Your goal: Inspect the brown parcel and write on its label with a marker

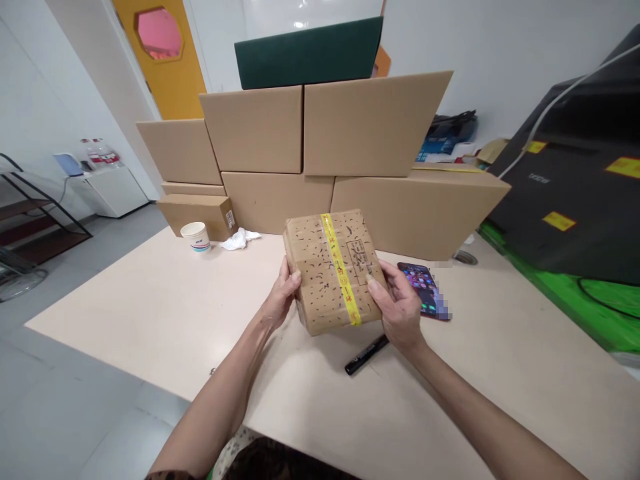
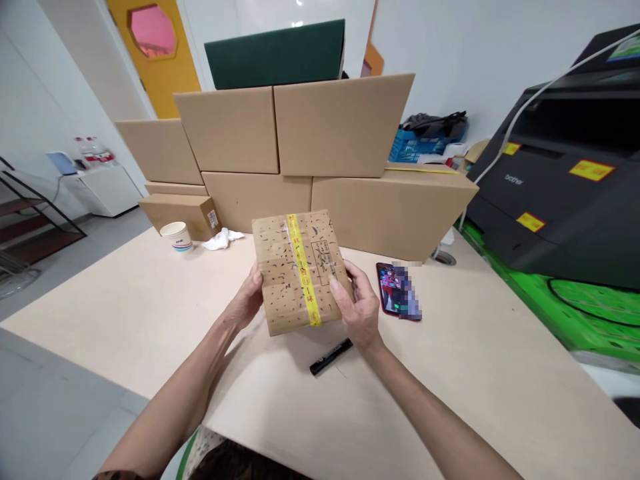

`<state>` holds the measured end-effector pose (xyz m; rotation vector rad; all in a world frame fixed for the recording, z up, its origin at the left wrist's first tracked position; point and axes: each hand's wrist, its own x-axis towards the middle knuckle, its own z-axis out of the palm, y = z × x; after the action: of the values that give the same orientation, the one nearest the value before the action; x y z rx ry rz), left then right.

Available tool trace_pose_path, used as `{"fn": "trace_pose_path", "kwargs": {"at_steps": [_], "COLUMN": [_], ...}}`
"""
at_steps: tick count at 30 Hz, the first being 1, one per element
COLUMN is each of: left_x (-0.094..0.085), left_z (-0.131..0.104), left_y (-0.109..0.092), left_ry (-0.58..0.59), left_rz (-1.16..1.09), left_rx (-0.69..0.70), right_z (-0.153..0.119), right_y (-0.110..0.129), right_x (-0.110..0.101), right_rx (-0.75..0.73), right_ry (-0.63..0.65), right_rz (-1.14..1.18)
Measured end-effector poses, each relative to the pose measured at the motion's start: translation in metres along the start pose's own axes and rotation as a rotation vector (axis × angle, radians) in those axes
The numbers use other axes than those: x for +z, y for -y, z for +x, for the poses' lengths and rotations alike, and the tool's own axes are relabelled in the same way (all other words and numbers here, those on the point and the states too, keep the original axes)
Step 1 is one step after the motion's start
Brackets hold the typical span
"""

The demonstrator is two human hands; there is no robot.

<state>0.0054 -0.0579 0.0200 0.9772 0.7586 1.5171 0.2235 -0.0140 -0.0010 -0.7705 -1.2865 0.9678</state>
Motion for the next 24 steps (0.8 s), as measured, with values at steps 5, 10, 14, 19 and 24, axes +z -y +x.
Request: {"fn": "trace_pose_path", "kwargs": {"at_steps": [5,10,14,19,24], "left_x": [0.004,0.007,0.007,0.001,-0.006], "left_z": [0.000,0.001,0.000,0.000,0.004], "left_y": [-0.002,-0.003,-0.005,-0.003,0.000], "left_ry": [-0.028,-0.089,-0.080,-0.053,-0.167], "left_rz": [-0.026,-0.073,-0.093,-0.133,-0.210], "left_rx": [-0.025,0.051,0.090,0.065,0.052], "right_z": [0.000,0.006,0.011,0.013,0.021], "right_y": [-0.003,-0.006,-0.005,0.005,0.003], "right_x": [-0.003,-0.009,-0.013,-0.012,-0.022], "right_rx": [-0.090,0.016,0.220,0.401,0.220], "right_ry": [0.033,0.111,0.274,0.429,0.365], "right_rz": [-0.072,-0.060,0.092,0.165,-0.036]}}
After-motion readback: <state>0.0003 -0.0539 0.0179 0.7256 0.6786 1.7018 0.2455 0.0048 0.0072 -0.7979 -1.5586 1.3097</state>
